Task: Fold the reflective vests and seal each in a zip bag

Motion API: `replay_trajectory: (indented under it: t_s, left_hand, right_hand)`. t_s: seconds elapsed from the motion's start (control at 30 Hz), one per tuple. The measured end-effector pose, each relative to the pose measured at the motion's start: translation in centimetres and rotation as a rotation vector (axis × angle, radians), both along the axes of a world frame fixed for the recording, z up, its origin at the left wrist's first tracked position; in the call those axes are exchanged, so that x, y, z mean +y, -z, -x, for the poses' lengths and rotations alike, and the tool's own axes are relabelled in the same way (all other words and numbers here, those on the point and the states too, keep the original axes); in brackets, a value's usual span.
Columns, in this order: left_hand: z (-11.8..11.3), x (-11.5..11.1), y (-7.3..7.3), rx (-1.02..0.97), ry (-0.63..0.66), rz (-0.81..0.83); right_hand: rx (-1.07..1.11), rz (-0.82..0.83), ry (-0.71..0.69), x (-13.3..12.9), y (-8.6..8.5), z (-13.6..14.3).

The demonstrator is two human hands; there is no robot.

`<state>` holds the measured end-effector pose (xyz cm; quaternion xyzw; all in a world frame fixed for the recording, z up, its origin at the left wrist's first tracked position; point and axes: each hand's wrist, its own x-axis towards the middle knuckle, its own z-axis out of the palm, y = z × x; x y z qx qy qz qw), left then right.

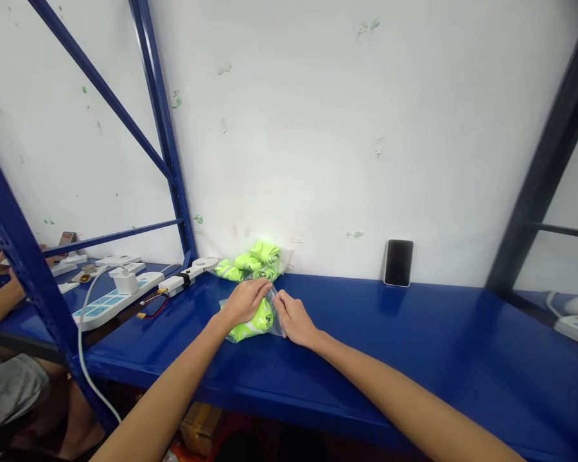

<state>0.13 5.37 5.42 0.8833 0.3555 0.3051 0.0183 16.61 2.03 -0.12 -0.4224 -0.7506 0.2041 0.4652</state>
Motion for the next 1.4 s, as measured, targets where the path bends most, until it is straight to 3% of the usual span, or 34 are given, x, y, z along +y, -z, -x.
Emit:
replay_trajectory:
  t_s: [0.13,0.3,0.47,0.57,0.67,0.8,0.93,1.07,1.23,1.4]
  left_hand:
    - [-0.7,1.6,0.6,0.125,0.067,-0.067]
    - [-1.2,3.2,1.1,0.135,0.013,-0.218]
    - [-2.3,2.0,1.2,0.010,-0.036,-0.381]
    - [-4.2,0.8,1.4,0.062,-0.012,-0.380]
    - [-5.7,0.4,1.4,0.147,0.005,-0.326]
    - [-6.1,1.8,1.4,0.150,0.018,-0.279]
    - [-5.3,3.3,2.5,0.062,0.110,-0.358]
    - [-4.7,3.8,3.6,0.005,0.173,-0.420]
    - [-4.6,3.0,3.5,-0.058,0.072,-0.384]
    - [-4.5,2.1,3.9,-0.095,0.065,-0.278]
  right_hand:
    - [0.112,0.183,-0.167,0.6,-0.1,-2.2]
    - [0.250,0.399,-0.315,2.8,0.1,-4.2]
    - [0.617,0.570,-0.353,4.6,0.9,-5.0]
    - [0.777,0.553,-0.346,5.1,1.0,-5.4]
    - [0.782,0.499,-0.331,5.1,0.9,-5.5]
    - [0.759,0.483,-0.337,5.1,0.8,-5.1]
    - [0.778,0.484,-0.285,4.8,0.6,-4.3]
    - [0.724,0.445,-0.273,4.1,0.6,-4.0]
    - [0.636,0.373,-0.292,3.2,0.4,-4.4]
    - [0.333,0.167,-0.174,3.0,0.6,-4.7]
